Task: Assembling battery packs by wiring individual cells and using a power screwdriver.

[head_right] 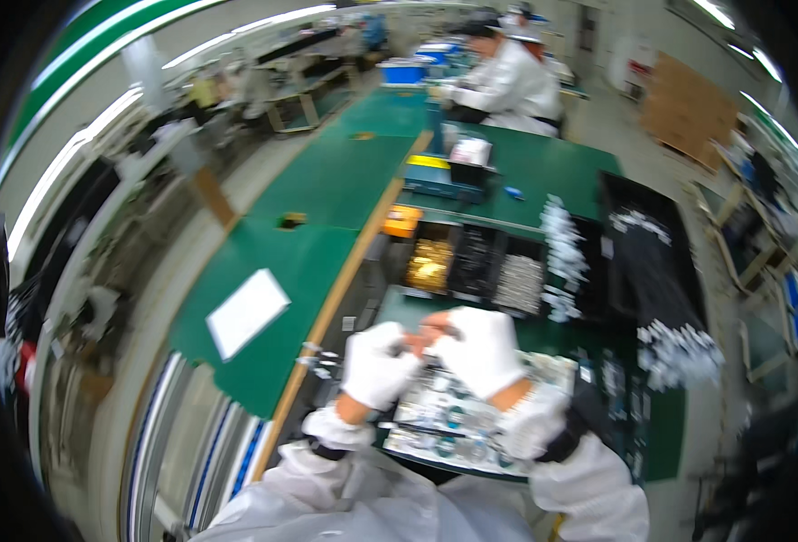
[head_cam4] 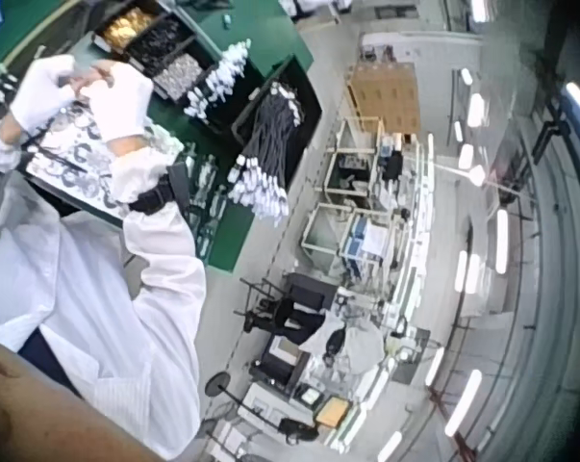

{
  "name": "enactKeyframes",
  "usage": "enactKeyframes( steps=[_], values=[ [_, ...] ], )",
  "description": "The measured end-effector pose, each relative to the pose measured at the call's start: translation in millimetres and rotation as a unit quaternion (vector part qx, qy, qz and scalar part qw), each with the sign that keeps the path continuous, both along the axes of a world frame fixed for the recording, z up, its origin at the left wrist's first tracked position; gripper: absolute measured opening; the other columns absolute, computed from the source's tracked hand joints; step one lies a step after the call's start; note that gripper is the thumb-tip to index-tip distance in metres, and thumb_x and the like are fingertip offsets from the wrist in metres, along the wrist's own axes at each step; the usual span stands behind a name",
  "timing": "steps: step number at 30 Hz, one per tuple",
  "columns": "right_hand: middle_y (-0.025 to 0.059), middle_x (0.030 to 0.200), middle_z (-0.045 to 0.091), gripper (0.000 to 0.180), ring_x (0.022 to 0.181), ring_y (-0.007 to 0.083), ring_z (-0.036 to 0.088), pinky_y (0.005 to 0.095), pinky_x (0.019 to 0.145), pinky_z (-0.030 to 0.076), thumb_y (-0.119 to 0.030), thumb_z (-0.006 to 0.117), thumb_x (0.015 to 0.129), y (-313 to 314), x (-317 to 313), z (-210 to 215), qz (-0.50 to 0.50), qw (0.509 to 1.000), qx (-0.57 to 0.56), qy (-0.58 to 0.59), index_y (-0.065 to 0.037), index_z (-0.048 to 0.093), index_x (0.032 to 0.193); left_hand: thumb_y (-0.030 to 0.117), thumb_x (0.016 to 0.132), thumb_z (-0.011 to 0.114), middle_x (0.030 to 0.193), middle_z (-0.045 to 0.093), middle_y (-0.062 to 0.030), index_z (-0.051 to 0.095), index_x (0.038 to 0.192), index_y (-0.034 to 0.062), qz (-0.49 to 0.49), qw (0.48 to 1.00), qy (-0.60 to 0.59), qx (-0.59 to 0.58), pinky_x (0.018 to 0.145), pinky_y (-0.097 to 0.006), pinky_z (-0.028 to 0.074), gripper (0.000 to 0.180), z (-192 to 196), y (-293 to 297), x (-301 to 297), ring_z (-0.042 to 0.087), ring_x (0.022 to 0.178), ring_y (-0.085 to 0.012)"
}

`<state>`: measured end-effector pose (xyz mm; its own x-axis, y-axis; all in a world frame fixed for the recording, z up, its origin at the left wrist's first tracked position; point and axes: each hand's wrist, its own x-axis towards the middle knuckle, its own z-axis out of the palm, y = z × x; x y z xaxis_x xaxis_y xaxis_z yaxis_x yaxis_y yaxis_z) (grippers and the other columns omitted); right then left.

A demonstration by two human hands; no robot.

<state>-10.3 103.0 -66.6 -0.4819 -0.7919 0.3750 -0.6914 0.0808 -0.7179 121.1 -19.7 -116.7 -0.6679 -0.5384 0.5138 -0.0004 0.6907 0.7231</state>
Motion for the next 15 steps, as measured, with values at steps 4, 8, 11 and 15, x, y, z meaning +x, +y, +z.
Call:
enactKeyframes(
  steps=[4, 8, 11, 15],
  values=[
    [0.0127, 0.077, 0.074, 0.015, 0.070, 0.0247, 0.073, 0.0335, 0.066, 0.057, -0.014, 0.069, 0.084, 8, 5, 8, -0.006, 1.000, -0.012, -0.005, -0.001, 0.075, 0.089, 0.026, 0.086, 0.071, 0.072, 0.060, -0.0184, 0.061, 0.076, 0.0062, -0.021, 1.000, -0.014, -0.001, 0.059, -0.046, 0.049, 0.024, 1, 10, -9, 0.061, 0.067, -0.0413],
    [0.0142, 0.074, 0.071, 0.006, 0.070, 0.0202, 0.072, 0.0321, 0.065, 0.055, 0.001, 0.066, 0.084, -3, 6, 1, 0.035, 0.995, 0.012, -0.097, 0.002, 0.069, 0.089, 0.028, 0.088, 0.073, 0.081, 0.066, -0.0167, 0.068, 0.087, 0.0051, -0.084, 0.992, -0.064, 0.064, 0.070, -0.039, 0.052, 0.024, 15, 1, 9, 0.066, 0.077, -0.0336],
    [0.0145, 0.077, 0.068, 0.006, 0.070, 0.0241, 0.070, 0.0347, 0.067, 0.054, 0.004, 0.066, 0.081, -6, 6, 6, 0.093, 0.994, 0.042, -0.035, 0.000, 0.068, 0.086, 0.032, 0.087, 0.075, 0.090, 0.070, -0.0138, 0.073, 0.097, 0.0076, 0.025, 0.996, -0.082, -0.016, 0.076, -0.038, 0.055, 0.026, 52, -25, 53, 0.069, 0.084, -0.0314],
    [0.0084, 0.076, 0.064, 0.004, 0.074, 0.0299, 0.065, 0.0426, 0.069, 0.050, -0.010, 0.069, 0.078, 7, 6, -2, 0.097, 0.940, 0.144, 0.293, -0.011, 0.070, 0.082, 0.026, 0.091, 0.069, 0.085, 0.071, -0.0087, 0.070, 0.099, 0.0103, 0.433, 0.887, 0.070, -0.142, 0.068, -0.036, 0.055, 0.018, 107, -106, 169, 0.069, 0.075, -0.0212]
  ],
)
